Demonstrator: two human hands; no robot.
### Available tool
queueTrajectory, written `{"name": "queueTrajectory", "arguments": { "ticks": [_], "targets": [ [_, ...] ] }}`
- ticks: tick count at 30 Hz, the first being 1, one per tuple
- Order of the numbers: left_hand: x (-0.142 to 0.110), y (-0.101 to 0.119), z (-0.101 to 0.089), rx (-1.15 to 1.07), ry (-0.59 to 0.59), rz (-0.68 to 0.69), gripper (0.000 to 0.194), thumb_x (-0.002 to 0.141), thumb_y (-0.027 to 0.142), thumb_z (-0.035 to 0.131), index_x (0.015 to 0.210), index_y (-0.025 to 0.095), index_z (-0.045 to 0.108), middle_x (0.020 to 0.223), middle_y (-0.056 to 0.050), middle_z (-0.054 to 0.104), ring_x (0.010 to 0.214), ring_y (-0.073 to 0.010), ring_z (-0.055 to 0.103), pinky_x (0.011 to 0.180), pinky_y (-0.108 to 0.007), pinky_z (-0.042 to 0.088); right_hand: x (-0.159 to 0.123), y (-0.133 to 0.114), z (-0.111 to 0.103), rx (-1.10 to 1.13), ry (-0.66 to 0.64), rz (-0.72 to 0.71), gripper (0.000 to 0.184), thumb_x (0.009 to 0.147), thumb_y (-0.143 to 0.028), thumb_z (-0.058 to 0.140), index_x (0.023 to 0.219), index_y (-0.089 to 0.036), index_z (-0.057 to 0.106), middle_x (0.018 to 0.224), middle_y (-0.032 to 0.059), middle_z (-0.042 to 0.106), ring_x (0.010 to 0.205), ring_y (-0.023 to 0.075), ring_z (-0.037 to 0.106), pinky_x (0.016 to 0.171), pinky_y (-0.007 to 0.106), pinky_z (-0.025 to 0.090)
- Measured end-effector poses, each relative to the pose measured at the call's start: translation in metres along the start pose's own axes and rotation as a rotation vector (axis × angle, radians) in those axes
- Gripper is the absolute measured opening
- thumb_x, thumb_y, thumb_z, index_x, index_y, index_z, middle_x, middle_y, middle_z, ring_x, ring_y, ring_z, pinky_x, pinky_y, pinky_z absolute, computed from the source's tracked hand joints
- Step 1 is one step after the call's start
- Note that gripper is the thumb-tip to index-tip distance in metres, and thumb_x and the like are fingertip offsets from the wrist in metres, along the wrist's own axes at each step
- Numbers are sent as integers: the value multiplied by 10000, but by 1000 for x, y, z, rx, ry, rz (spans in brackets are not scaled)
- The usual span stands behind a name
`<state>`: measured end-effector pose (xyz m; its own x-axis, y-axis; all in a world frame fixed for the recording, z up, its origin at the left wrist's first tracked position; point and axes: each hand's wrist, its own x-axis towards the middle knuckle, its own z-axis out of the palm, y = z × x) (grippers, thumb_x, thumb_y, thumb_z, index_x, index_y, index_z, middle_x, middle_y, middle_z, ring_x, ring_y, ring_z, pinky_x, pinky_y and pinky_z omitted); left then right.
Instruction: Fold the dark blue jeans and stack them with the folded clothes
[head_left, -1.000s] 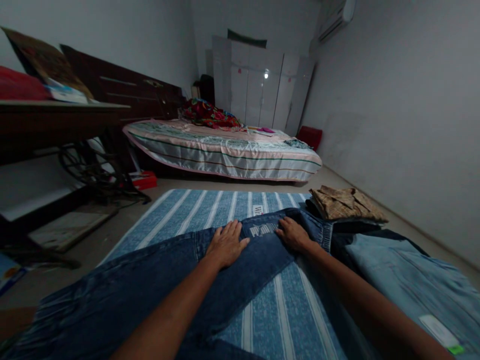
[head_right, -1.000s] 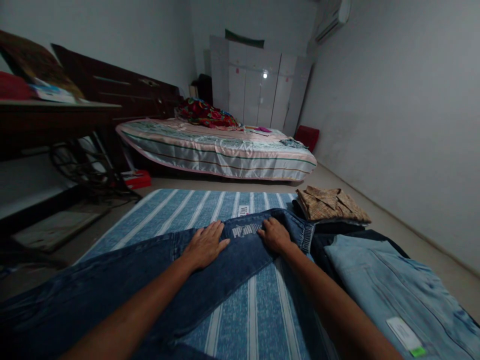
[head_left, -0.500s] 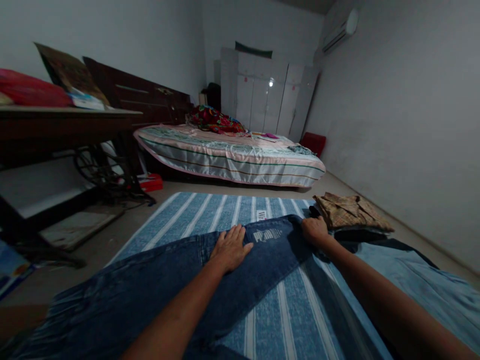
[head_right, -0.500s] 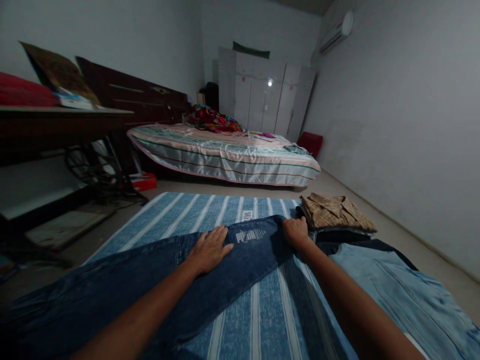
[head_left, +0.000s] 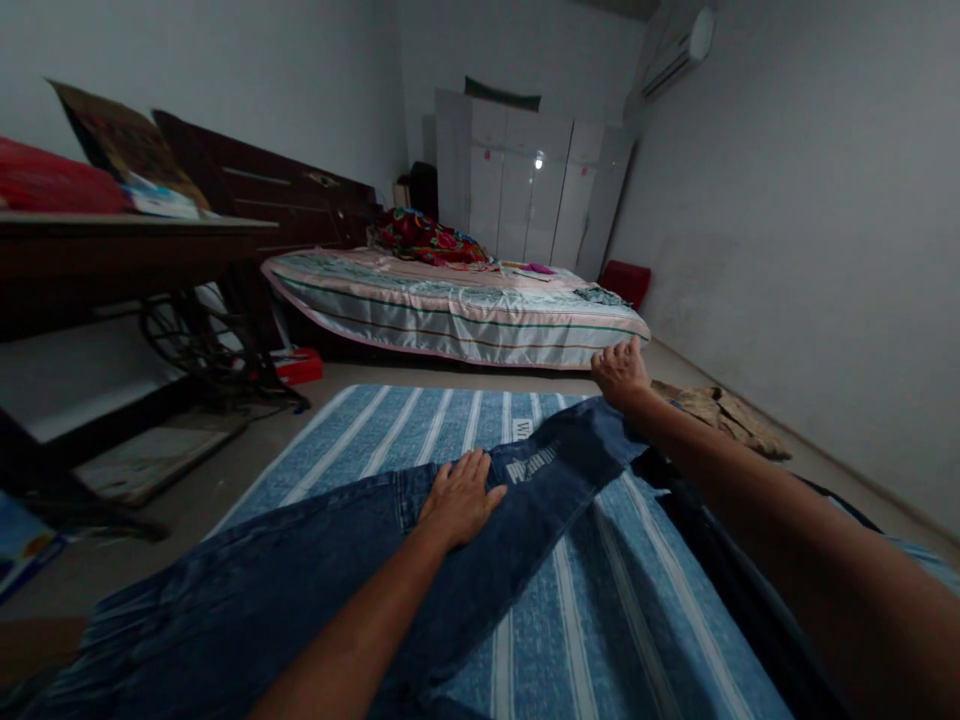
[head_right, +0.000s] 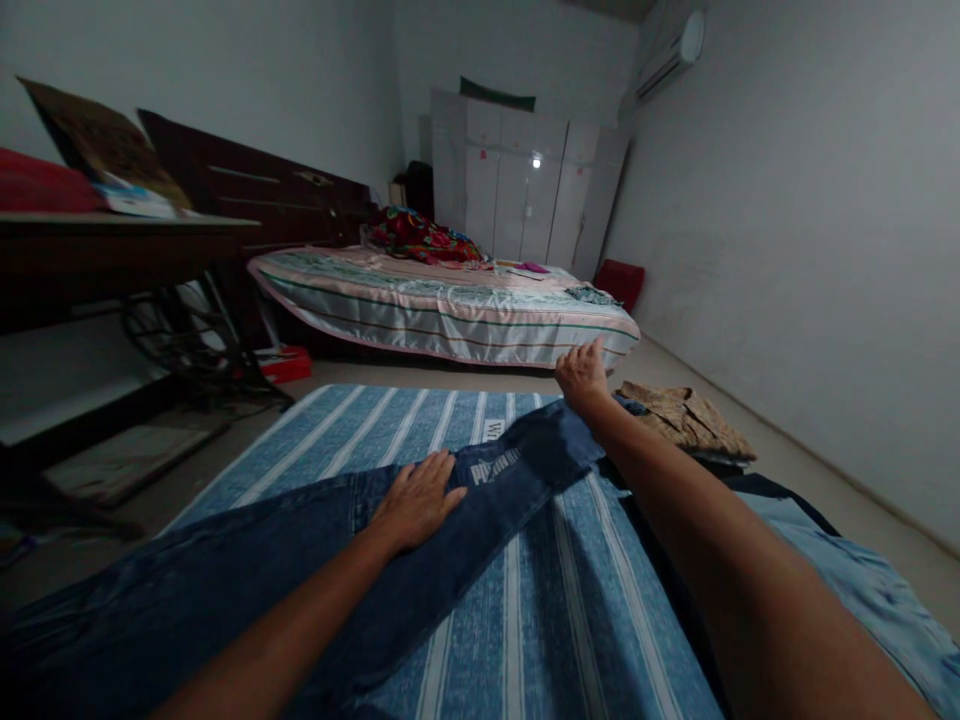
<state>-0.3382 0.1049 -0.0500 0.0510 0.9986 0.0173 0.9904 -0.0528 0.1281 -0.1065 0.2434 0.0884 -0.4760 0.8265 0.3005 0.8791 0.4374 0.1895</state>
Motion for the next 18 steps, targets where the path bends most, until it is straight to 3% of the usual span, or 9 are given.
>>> {"name": "queueTrajectory", "arguments": {
  "ticks": [2, 4, 6, 9, 13, 16, 18],
  "targets": [
    [-1, 1, -1, -5, -3, 3, 656, 928, 514, 252, 1440, 106, 301, 1530, -128, 230, 1422, -249, 173, 1138, -476, 149, -12, -25, 13, 74, -16, -72, 349, 867, -58, 361, 1113, -39, 609, 1123, 246, 594, 1142, 352, 477, 1026, 580, 189],
    [-1, 2, -1, -8, 1, 5, 649, 930, 498, 265, 1440, 99, 298, 1532, -129, 221, 1424, -253, 166, 1141, -477, 143, -32, -62, 32, 178, -70, -208, 296, 886, -150, 433, 1102, -135, 635, 1098, 148, 631, 1087, 277, 533, 990, 416, 330],
    [-1, 2, -1, -4, 2, 5, 626, 929, 467, 294, 1440, 105, 300, 1532, -130, 225, 1423, -254, 170, 1142, -473, 147, -54, -97, 56, 282, -106, -312, 304, 924, -292, 444, 1179, -242, 602, 1151, 47, 630, 1069, 203, 555, 934, 287, 393],
    [-1, 2, -1, 18, 8, 7, 604, 928, 453, 307, 1436, 125, 311, 1525, -127, 249, 1418, -252, 191, 1139, -466, 164, -75, -119, 89, 409, -128, -308, 399, 970, -368, 348, 1307, -216, 500, 1305, 44, 546, 1150, 186, 514, 959, 271, 391],
    [-2, 4, -2, 39, 18, 5, 634, 931, 505, 263, 1434, 121, 313, 1526, -119, 251, 1417, -245, 195, 1138, -465, 170, -73, -80, 116, 401, -156, -155, 477, 949, -430, 404, 1301, -123, 499, 1380, 137, 459, 1265, 267, 407, 1028, 360, 326],
    [-2, 5, -3, 23, -1, -2, 641, 928, 516, 257, 1433, 123, 309, 1531, -114, 240, 1419, -247, 189, 1136, -474, 168, -66, -41, 121, 369, -155, 39, 390, 961, -311, 351, 1228, -105, 546, 1274, 167, 524, 1208, 263, 454, 1003, 363, 341],
    [-2, 7, -4, 8, -17, -10, 646, 927, 521, 241, 1436, 127, 298, 1536, -114, 224, 1422, -245, 175, 1139, -476, 152, -67, -34, 121, 354, -147, 131, 376, 952, -265, 325, 1188, -97, 565, 1208, 183, 548, 1153, 265, 494, 975, 370, 363]
  ]
}}
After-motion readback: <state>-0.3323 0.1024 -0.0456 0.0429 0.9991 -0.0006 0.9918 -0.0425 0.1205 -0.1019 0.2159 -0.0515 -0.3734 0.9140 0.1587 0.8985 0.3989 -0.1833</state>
